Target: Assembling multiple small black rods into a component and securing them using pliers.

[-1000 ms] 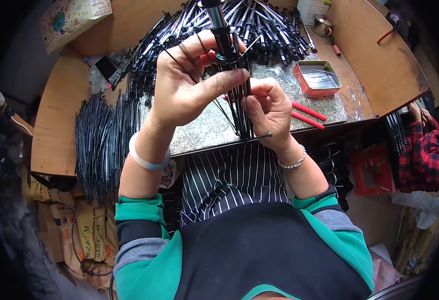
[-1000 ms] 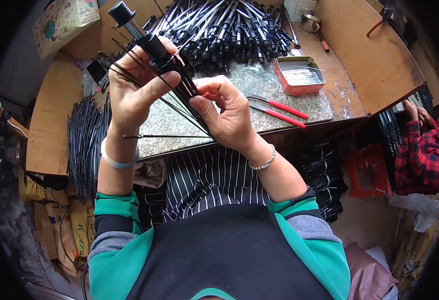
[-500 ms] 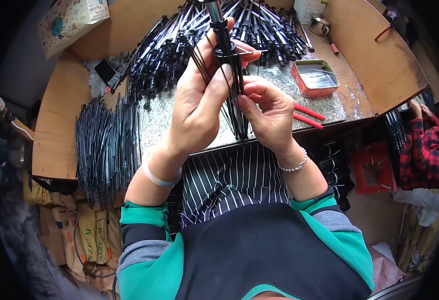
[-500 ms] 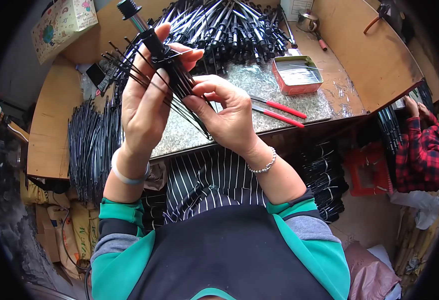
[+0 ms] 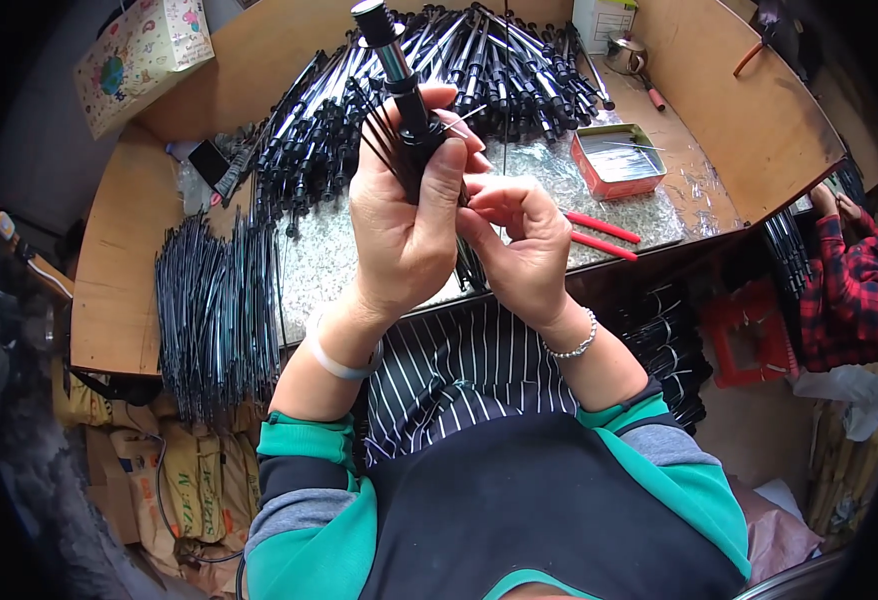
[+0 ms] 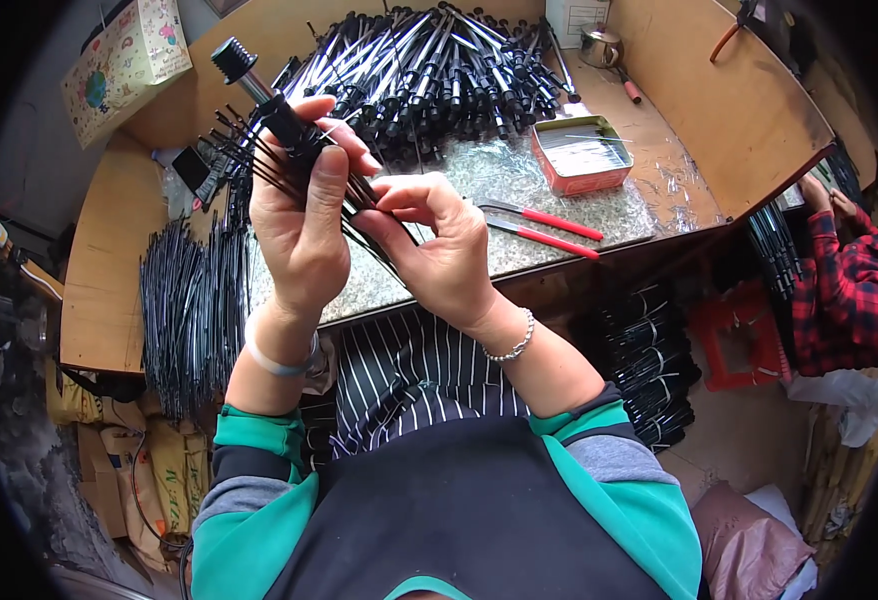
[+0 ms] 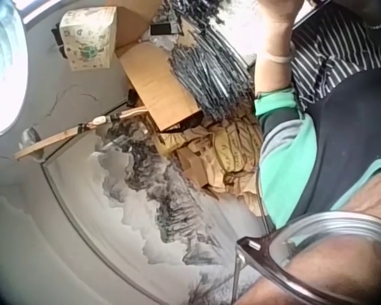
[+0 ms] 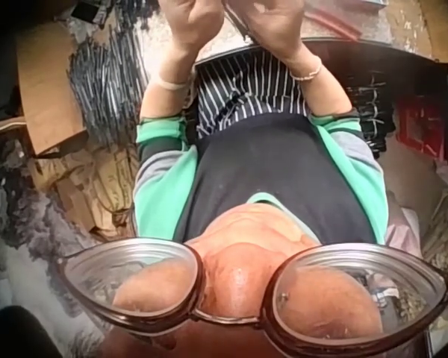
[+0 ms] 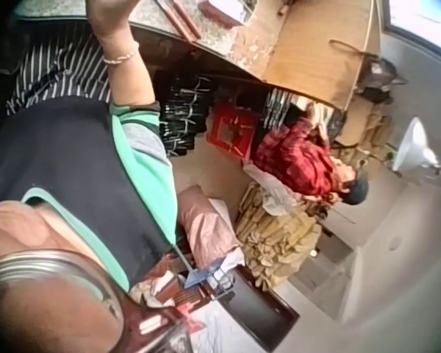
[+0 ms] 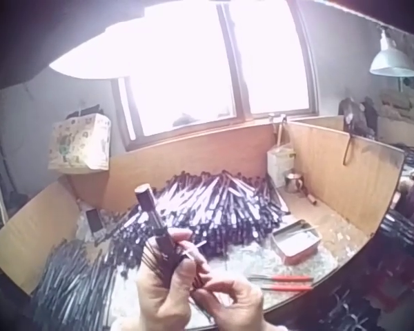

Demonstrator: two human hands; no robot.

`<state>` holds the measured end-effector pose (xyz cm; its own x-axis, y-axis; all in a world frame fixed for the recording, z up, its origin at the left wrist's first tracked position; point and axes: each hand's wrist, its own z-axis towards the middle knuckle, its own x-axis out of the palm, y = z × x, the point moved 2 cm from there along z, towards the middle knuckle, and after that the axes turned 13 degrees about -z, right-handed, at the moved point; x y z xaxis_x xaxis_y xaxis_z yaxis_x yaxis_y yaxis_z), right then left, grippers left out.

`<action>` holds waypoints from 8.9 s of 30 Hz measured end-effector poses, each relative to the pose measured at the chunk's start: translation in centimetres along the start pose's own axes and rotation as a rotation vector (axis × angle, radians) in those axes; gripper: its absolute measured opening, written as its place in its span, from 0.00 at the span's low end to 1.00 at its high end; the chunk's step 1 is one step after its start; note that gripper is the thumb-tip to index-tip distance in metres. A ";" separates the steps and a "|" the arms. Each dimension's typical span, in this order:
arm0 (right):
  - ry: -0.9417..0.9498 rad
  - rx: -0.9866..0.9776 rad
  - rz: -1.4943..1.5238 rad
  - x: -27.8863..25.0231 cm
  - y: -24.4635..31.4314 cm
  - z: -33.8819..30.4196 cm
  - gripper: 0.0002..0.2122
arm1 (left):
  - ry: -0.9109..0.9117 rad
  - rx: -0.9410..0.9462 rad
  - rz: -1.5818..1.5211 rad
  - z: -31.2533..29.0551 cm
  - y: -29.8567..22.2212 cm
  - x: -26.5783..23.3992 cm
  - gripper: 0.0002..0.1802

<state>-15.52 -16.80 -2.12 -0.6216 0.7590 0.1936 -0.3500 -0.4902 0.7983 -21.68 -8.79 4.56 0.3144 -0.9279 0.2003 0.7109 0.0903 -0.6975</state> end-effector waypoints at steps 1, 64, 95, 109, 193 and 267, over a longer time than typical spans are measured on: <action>0.036 -0.021 -0.091 -0.2 -0.1 -0.2 0.11 | -0.015 0.017 0.018 0.0 0.0 0.2 0.20; 0.876 0.202 -0.632 -7.8 3.0 -2.8 0.09 | -0.194 -0.407 0.102 -10.0 3.2 -5.3 0.18; 1.157 0.746 -0.474 -6.2 2.6 -4.8 0.31 | -0.140 -0.530 -0.110 -10.5 3.0 -4.3 0.19; 1.002 0.231 -0.804 -7.4 0.9 -4.7 0.15 | -0.158 -0.575 -0.018 -10.5 3.3 -4.3 0.15; 0.566 -0.202 -0.824 1.2 -1.4 0.0 0.32 | -0.334 0.215 1.178 -4.8 -5.4 -15.3 0.09; 0.709 0.836 0.134 -4.7 6.4 -10.2 0.17 | -0.124 0.014 0.126 -1.7 -1.4 -7.8 0.27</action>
<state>-21.96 -27.89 -3.79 -0.9734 0.1727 0.1504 0.1688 0.0970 0.9809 -26.21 -2.31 2.77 0.4762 -0.8573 0.1958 0.6691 0.2088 -0.7132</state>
